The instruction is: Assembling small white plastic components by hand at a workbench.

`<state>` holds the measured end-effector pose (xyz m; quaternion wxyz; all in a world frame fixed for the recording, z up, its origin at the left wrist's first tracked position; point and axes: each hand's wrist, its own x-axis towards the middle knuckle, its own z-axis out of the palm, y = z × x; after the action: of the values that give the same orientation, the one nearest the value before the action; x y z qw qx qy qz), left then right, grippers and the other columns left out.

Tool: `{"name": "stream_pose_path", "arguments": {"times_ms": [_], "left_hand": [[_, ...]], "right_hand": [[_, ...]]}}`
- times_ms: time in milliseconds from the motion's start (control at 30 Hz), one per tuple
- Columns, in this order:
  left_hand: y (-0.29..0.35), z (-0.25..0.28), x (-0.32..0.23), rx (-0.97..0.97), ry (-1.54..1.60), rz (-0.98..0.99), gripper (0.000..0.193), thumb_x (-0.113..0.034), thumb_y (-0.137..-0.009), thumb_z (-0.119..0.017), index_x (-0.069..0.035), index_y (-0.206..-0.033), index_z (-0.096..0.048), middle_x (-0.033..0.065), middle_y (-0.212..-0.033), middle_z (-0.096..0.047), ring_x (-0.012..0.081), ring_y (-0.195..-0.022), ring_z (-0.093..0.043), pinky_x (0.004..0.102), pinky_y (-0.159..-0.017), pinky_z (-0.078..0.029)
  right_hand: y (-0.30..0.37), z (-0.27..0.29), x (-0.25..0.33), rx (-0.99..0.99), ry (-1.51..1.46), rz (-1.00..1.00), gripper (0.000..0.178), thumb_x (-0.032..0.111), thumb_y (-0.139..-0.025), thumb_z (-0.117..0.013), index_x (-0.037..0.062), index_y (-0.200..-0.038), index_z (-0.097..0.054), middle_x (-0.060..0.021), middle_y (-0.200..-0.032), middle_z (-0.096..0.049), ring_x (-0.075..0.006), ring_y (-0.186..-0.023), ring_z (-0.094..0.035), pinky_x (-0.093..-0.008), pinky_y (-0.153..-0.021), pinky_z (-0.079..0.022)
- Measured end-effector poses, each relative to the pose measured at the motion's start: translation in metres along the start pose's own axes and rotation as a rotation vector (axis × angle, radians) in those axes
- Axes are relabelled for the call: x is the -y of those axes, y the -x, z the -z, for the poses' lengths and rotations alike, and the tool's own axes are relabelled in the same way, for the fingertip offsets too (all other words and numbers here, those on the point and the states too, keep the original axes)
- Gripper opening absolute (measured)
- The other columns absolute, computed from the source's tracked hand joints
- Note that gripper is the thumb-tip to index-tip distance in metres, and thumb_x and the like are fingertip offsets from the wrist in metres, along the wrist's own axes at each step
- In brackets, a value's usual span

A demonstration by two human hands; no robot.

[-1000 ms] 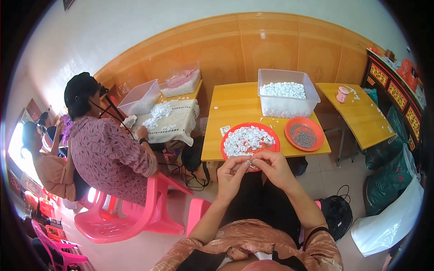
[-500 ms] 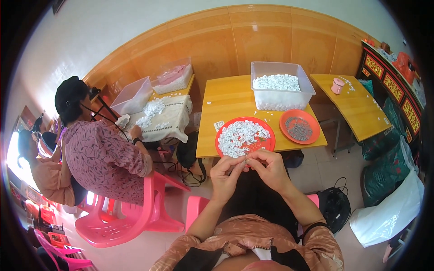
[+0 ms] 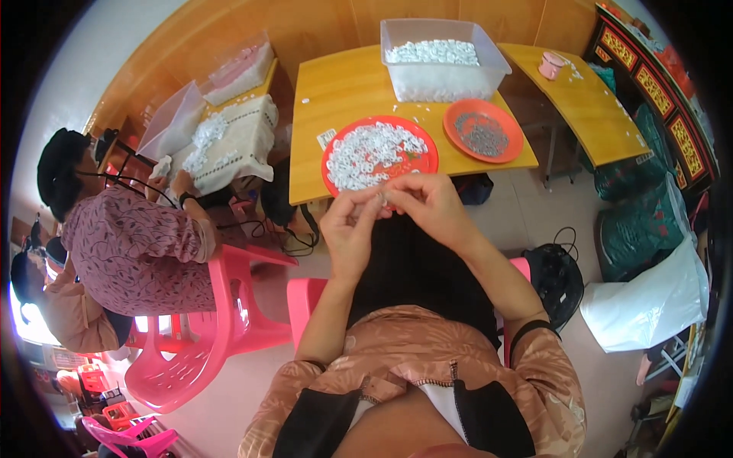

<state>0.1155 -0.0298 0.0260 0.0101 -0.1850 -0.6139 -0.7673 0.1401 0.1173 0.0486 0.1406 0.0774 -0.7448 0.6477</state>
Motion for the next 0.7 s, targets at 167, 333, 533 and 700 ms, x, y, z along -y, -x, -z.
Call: {"name": "stream_pose_path", "arguments": {"times_ms": [167, 333, 533, 700], "left_hand": [[-0.012, 0.017, 0.009, -0.103, 0.201, 0.095, 0.018, -0.003, -0.086, -0.060, 0.001, -0.103, -0.061, 0.0054, -0.078, -0.064, 0.0093, -0.067, -0.060, 0.0178, -0.060, -0.045], [-0.023, 0.036, -0.003, -0.237, 0.286, 0.090, 0.020, -0.001, -0.086, -0.059, 0.003, -0.106, -0.059, 0.0069, -0.080, -0.064, 0.0112, -0.069, -0.061, 0.0215, -0.066, -0.050], [-0.021, 0.036, -0.002, -0.232, 0.304, 0.104, 0.021, -0.004, -0.086, -0.060, 0.002, -0.107, -0.059, 0.0072, -0.082, -0.064, 0.0111, -0.069, -0.062, 0.0206, -0.065, -0.049], [-0.019, 0.031, 0.011, -0.187, 0.360, 0.189, 0.020, -0.005, -0.087, -0.060, 0.001, -0.106, -0.060, 0.0065, -0.081, -0.064, 0.0105, -0.069, -0.062, 0.0198, -0.063, -0.049]], "right_hand": [[-0.032, 0.031, -0.040, -0.154, 0.007, -0.119, 0.021, 0.016, -0.086, -0.061, -0.0011, -0.095, -0.068, -0.0024, -0.075, -0.065, -0.0063, -0.069, -0.057, -0.0212, -0.063, -0.045], [-0.061, 0.061, -0.081, -0.099, 0.586, -0.006, 0.017, 0.012, -0.075, -0.063, 0.0004, -0.086, -0.069, -0.0142, -0.073, -0.066, -0.0222, -0.068, -0.064, -0.0328, -0.064, -0.049], [-0.076, 0.044, -0.103, 0.323, 1.119, 0.015, 0.011, 0.010, -0.070, -0.064, 0.0016, -0.076, -0.066, -0.0192, -0.078, -0.065, -0.0330, -0.077, -0.064, -0.0423, -0.069, -0.050], [-0.082, 0.049, -0.122, 0.371, 1.131, -0.037, 0.008, 0.007, -0.070, -0.063, 0.0021, -0.076, -0.064, -0.0206, -0.081, -0.064, -0.0353, -0.078, -0.063, -0.0451, -0.069, -0.049]]}}
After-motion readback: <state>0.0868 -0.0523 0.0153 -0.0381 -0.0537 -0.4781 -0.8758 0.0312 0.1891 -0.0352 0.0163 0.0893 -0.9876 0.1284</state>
